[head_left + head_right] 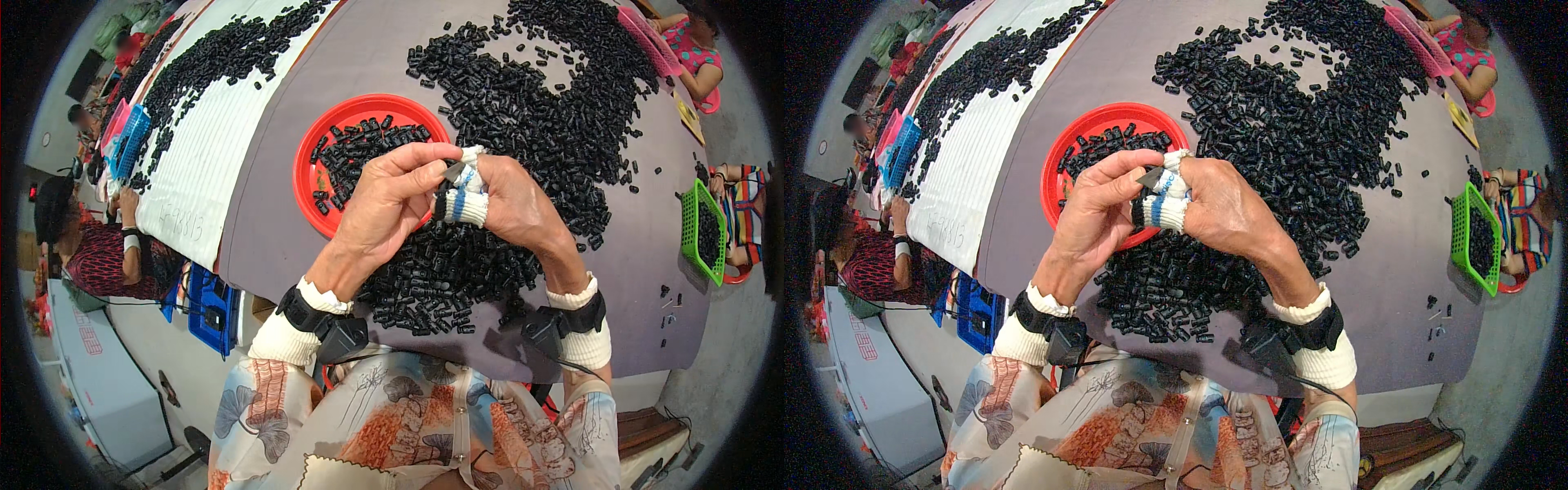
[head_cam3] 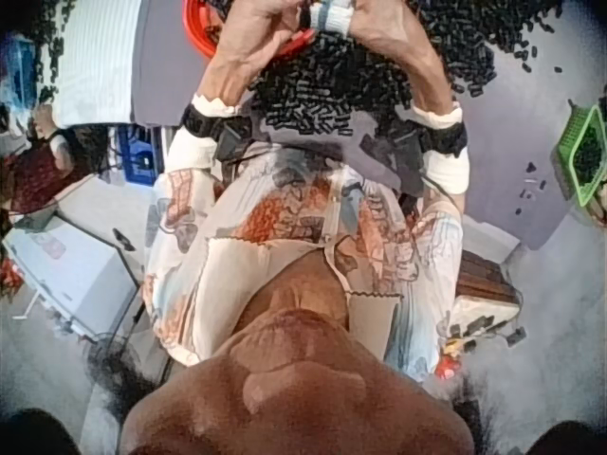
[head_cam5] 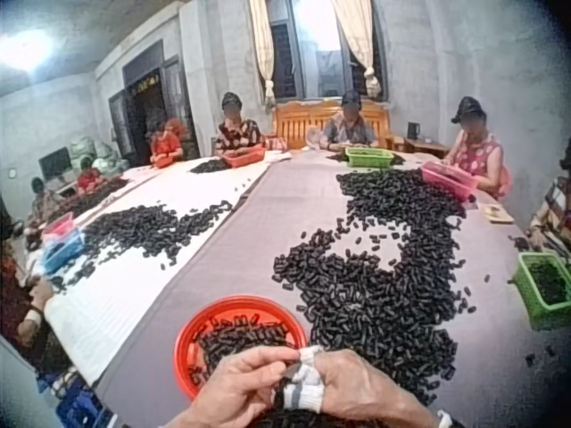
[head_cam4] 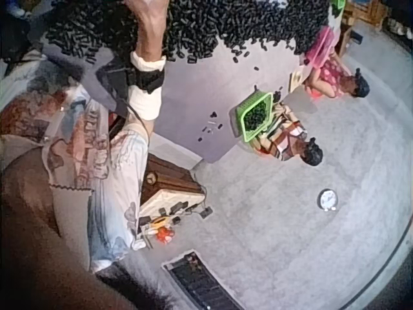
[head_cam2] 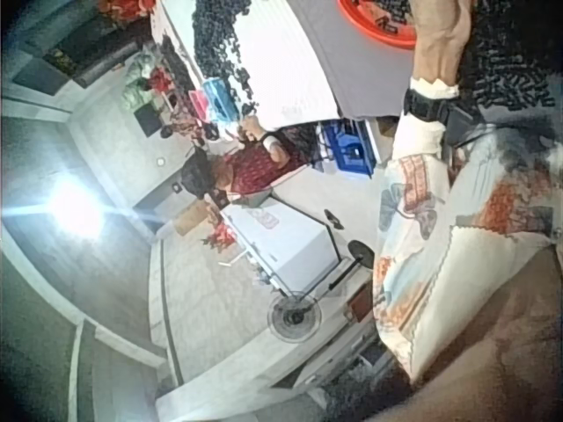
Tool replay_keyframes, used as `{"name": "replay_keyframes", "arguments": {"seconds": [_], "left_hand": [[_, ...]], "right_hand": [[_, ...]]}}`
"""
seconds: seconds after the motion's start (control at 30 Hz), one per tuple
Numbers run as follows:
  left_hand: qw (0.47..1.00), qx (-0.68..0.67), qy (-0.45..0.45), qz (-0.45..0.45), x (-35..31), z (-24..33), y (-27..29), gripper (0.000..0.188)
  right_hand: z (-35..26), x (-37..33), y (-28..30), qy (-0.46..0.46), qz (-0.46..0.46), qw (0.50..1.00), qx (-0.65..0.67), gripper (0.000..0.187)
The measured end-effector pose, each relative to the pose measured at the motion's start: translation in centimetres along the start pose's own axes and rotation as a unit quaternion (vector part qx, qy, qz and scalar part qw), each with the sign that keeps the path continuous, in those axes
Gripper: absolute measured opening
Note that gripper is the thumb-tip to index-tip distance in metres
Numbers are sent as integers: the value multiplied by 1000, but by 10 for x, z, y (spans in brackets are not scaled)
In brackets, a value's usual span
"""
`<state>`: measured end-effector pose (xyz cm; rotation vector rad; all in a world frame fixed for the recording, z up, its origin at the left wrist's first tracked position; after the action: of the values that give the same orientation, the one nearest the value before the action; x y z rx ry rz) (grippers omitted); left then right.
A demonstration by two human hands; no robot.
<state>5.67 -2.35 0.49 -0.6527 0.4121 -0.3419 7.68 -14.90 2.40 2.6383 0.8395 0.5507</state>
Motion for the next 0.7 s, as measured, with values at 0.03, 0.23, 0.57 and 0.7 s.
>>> {"name": "replay_keyframes", "arguments": {"seconds": [0.03, 0.23, 0.57, 0.7], "left_hand": [[1000, 0, 0, 0, 0, 0, 0, 21], [996, -82, 2, -18, 1, 1, -9, 23], [1000, -9, -3, 1, 2, 2, -8, 20], [1000, -15, 6, 8, 3, 1, -5, 19]], "right_hand": [[-1, 0, 0, 0, 0, 1000, 0, 28], [-8, -1, 4, -7, 63, 996, 56, 25], [-8, -1, 2, -15, 95, 992, 85, 20], [-4, -1, 2, 10, 110, 991, 79, 21]]}}
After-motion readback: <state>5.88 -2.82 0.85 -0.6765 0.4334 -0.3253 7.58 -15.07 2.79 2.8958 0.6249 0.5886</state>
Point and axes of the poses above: each hand's wrist, its own x-axis towards the middle knuckle, its own y-axis out of the back of the hand, z = x × y, the point moved 5 cm from there along x, towards the middle knuckle, and after that the axes turned 12 degrees about y, right-handed, at the moved point
